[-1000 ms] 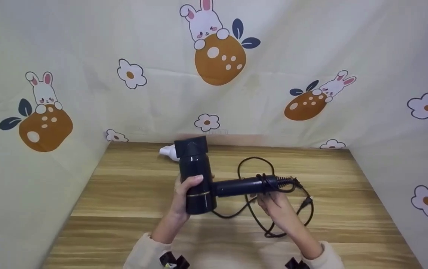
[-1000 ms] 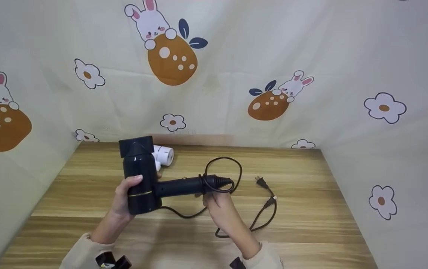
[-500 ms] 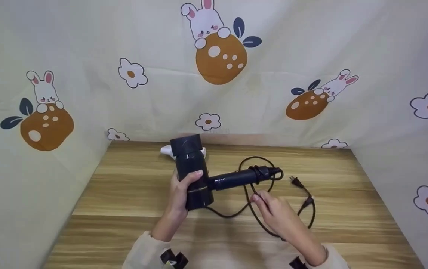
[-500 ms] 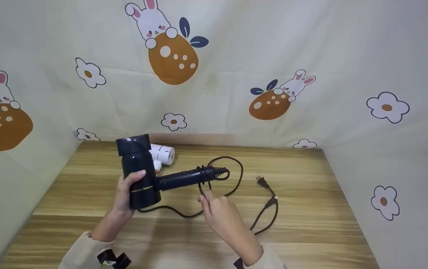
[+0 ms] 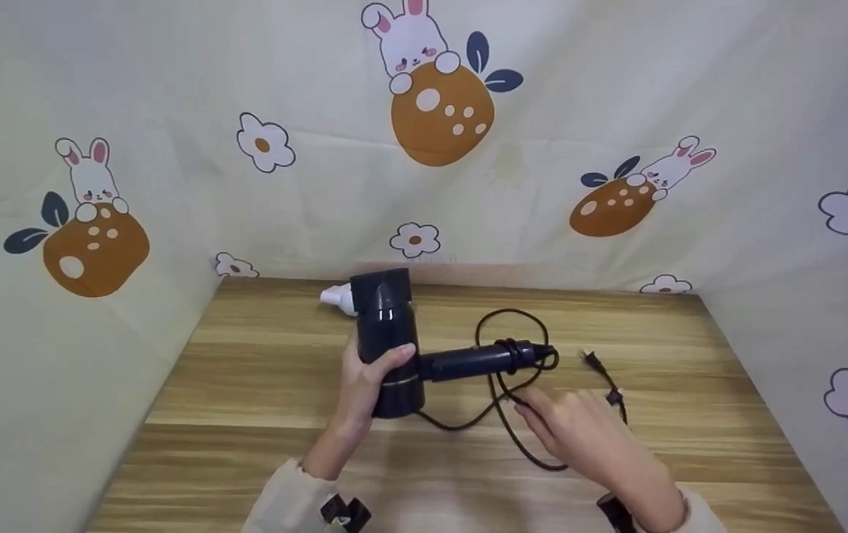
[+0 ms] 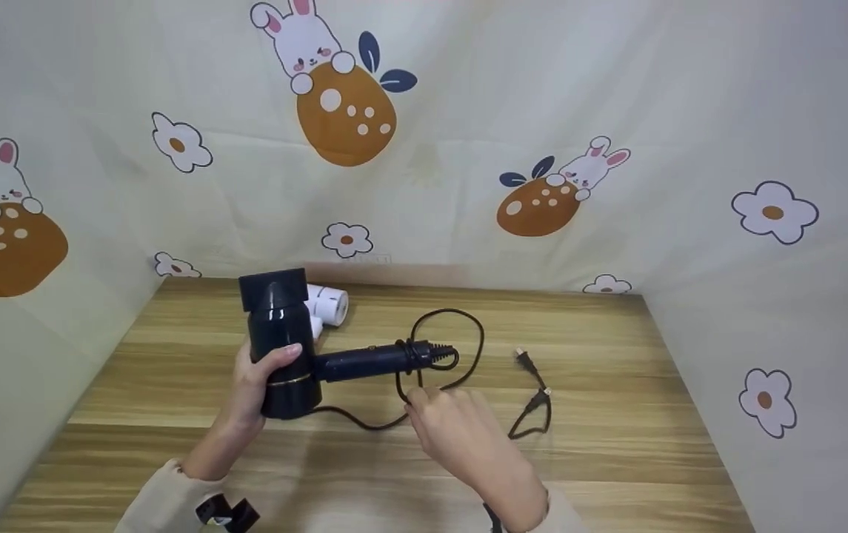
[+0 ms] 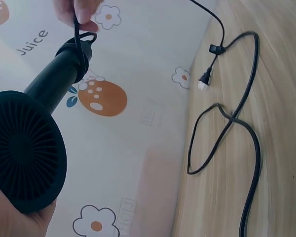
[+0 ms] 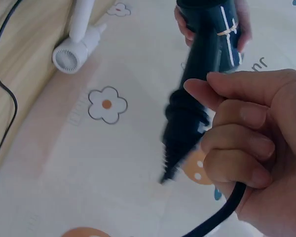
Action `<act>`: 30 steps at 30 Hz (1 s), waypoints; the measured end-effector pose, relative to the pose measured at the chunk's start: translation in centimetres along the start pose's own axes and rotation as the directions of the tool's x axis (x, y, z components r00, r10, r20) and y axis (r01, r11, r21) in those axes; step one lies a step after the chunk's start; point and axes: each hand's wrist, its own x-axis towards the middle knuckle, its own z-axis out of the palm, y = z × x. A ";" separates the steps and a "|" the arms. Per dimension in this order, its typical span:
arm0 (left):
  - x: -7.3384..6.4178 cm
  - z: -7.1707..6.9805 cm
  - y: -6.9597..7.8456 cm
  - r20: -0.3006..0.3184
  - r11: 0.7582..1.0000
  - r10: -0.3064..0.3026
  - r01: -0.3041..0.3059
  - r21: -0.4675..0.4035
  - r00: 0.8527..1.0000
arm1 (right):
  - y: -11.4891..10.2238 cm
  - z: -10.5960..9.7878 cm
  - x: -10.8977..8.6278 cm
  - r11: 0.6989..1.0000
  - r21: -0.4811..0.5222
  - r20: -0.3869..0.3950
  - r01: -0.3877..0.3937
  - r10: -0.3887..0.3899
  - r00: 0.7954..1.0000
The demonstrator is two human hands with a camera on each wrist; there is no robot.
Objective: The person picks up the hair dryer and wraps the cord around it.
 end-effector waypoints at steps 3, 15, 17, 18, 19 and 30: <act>0.3 -0.2 -0.3 0.010 0.999 0.014 -0.014 0.038 1.000 | 0.5 -0.6 0.0 0.998 0.027 -0.064 0.061 -0.059 0.996; 0.5 -1.0 -0.5 0.181 0.989 -0.089 0.064 0.135 0.980 | 3.1 -0.2 1.0 0.961 0.230 -0.295 0.152 -0.080 0.952; 0.5 -1.1 -0.4 0.204 0.987 -0.106 0.078 0.142 0.973 | 3.4 0.1 1.1 0.941 0.296 -0.307 0.165 -0.070 0.949; 0.4 -1.1 -0.4 0.218 0.986 -0.116 0.086 0.144 0.969 | 3.6 0.2 1.2 0.928 0.332 -0.310 0.171 -0.064 0.949; 0.4 -1.1 -0.3 0.233 0.985 -0.125 0.093 0.146 0.964 | 3.8 0.4 1.2 0.914 0.366 -0.310 0.175 -0.057 0.949; -0.1 -0.9 0.3 0.352 0.989 -0.126 0.091 0.114 0.927 | 4.8 1.6 0.6 0.687 0.727 -0.104 0.008 0.099 0.990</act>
